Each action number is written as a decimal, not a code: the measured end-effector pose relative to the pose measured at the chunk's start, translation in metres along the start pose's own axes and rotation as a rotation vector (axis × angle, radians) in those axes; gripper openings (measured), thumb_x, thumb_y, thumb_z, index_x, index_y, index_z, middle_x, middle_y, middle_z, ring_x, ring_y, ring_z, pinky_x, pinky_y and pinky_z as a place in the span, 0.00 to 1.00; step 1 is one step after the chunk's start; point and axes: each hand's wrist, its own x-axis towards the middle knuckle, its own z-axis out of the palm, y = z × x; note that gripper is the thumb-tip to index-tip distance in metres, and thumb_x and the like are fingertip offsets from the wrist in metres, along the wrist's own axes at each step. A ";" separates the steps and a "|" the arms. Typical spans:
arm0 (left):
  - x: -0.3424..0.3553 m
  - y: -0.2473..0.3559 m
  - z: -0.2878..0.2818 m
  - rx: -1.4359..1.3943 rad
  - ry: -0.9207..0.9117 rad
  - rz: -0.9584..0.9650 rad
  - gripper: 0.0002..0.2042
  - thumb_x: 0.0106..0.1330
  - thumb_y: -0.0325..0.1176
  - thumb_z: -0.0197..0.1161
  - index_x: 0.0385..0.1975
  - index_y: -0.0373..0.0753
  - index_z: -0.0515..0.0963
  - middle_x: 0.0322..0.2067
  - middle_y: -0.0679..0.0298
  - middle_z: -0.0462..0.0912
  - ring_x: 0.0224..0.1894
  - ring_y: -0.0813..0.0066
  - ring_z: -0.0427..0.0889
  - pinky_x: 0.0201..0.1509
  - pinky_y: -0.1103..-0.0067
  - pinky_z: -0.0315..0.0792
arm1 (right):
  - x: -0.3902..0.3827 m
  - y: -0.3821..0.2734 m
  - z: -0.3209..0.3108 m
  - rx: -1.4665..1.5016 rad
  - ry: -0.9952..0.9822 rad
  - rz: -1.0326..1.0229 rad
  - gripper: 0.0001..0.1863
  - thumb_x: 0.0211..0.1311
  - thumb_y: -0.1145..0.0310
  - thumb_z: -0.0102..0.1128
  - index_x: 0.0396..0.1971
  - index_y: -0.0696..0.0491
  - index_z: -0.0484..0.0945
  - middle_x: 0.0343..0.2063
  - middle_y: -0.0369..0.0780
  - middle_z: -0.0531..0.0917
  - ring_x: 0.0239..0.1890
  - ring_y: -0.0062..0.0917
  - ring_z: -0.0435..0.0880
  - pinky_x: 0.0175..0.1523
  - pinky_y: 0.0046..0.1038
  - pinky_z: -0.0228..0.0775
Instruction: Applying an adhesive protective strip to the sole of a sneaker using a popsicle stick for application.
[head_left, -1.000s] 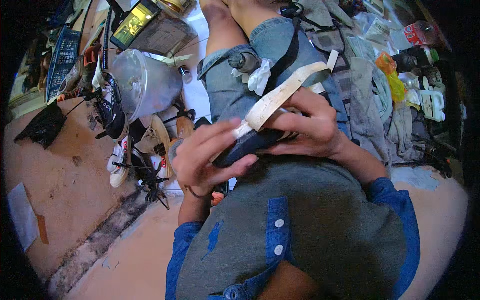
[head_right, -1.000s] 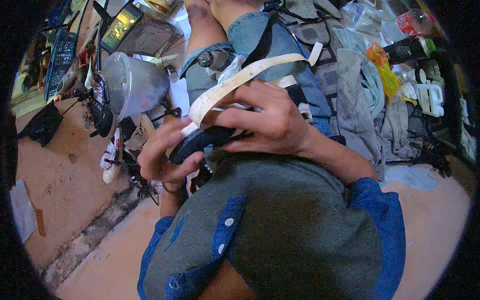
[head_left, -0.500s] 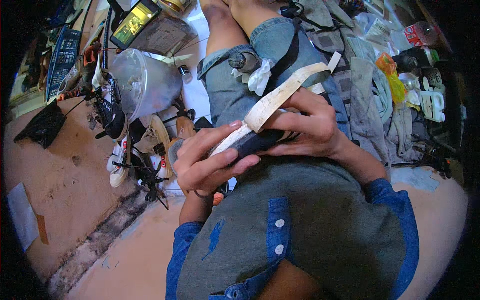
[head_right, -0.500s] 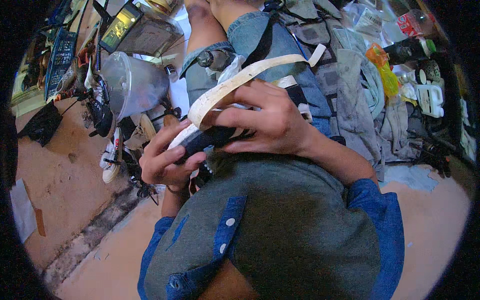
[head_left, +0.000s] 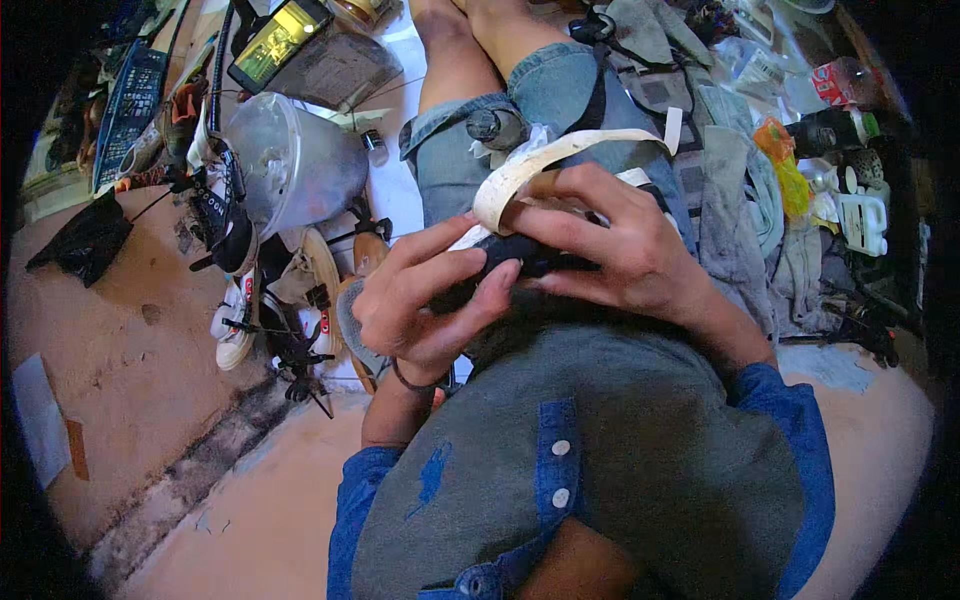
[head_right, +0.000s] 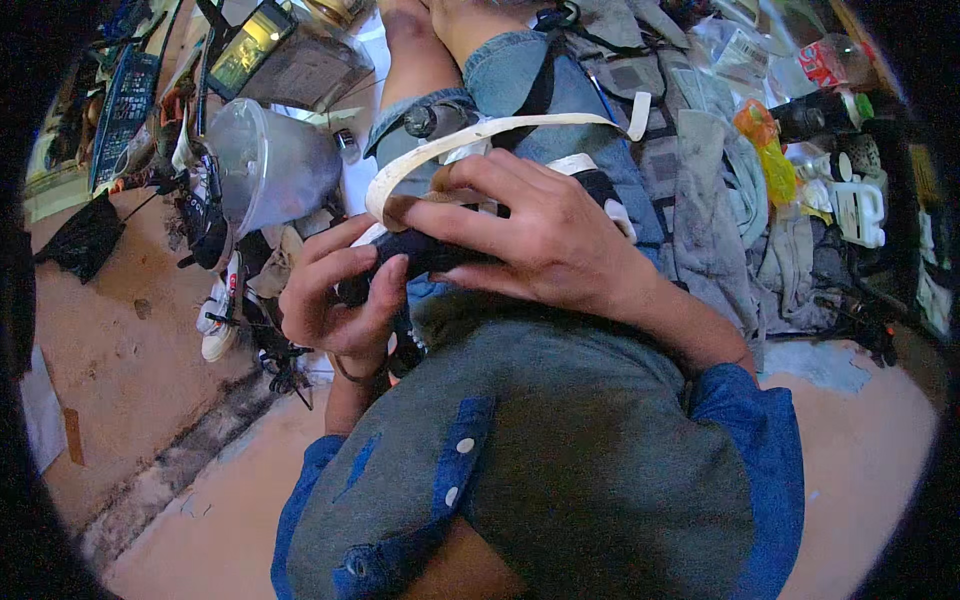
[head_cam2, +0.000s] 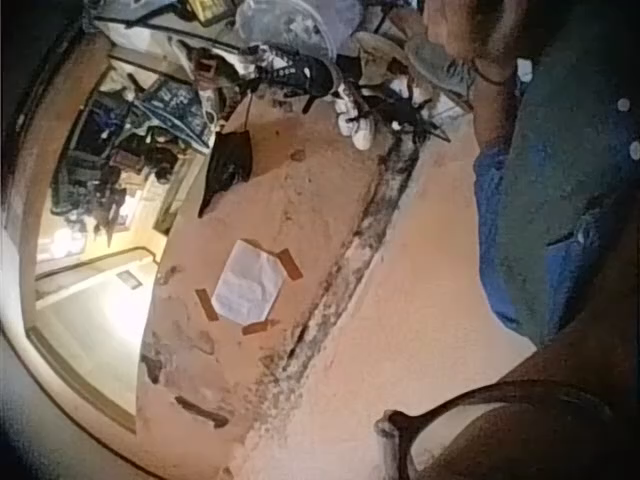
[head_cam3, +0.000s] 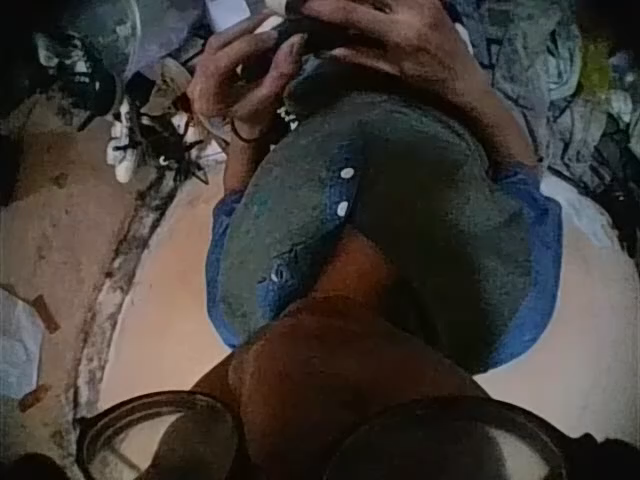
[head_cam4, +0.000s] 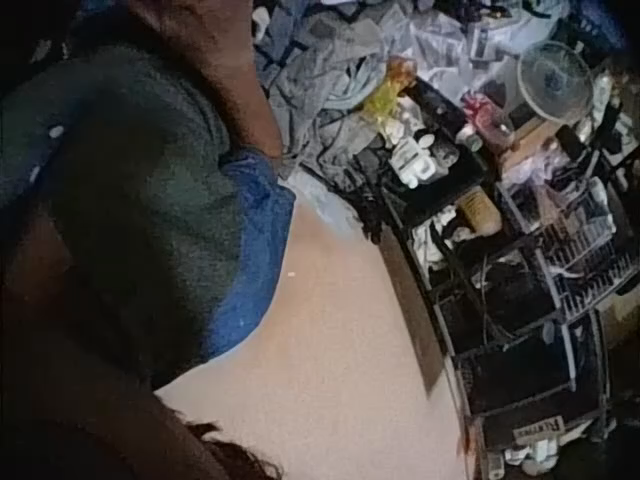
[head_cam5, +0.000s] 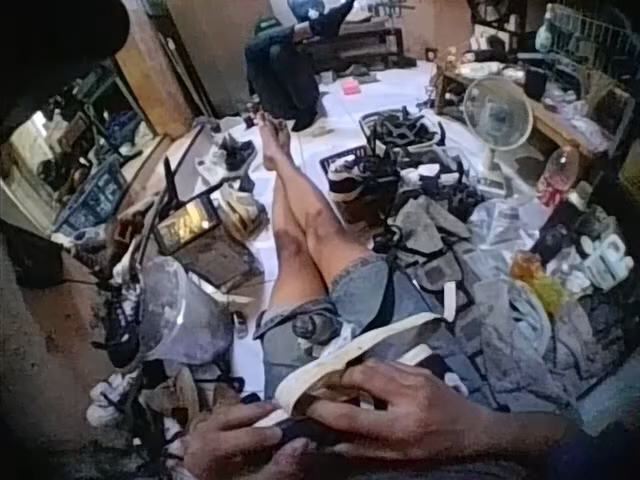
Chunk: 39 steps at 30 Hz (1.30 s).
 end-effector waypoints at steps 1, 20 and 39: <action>0.000 0.002 0.001 0.013 0.018 -0.010 0.17 0.47 0.28 0.80 0.34 0.34 0.80 0.35 0.45 0.86 0.34 0.61 0.88 0.34 0.76 0.81 | 0.000 -0.001 -0.001 -0.007 -0.011 0.002 0.34 0.46 0.63 0.72 0.58 0.44 0.75 0.46 0.42 0.77 0.44 0.38 0.80 0.49 0.37 0.74; -0.022 -0.002 0.008 -0.037 0.028 0.102 0.27 0.47 0.34 0.81 0.46 0.41 0.72 0.41 0.47 0.84 0.36 0.57 0.87 0.34 0.74 0.81 | -0.009 0.009 0.007 0.021 0.126 -0.067 0.33 0.41 0.59 0.75 0.53 0.47 0.79 0.43 0.39 0.78 0.39 0.34 0.80 0.43 0.34 0.73; 0.009 -0.017 0.012 -0.569 0.371 -0.195 0.19 0.79 0.43 0.43 0.37 0.31 0.72 0.18 0.51 0.78 0.20 0.62 0.79 0.23 0.76 0.72 | 0.023 -0.003 -0.023 0.647 0.486 0.213 0.24 0.68 0.58 0.61 0.56 0.56 0.67 0.41 0.36 0.77 0.48 0.17 0.75 0.51 0.21 0.68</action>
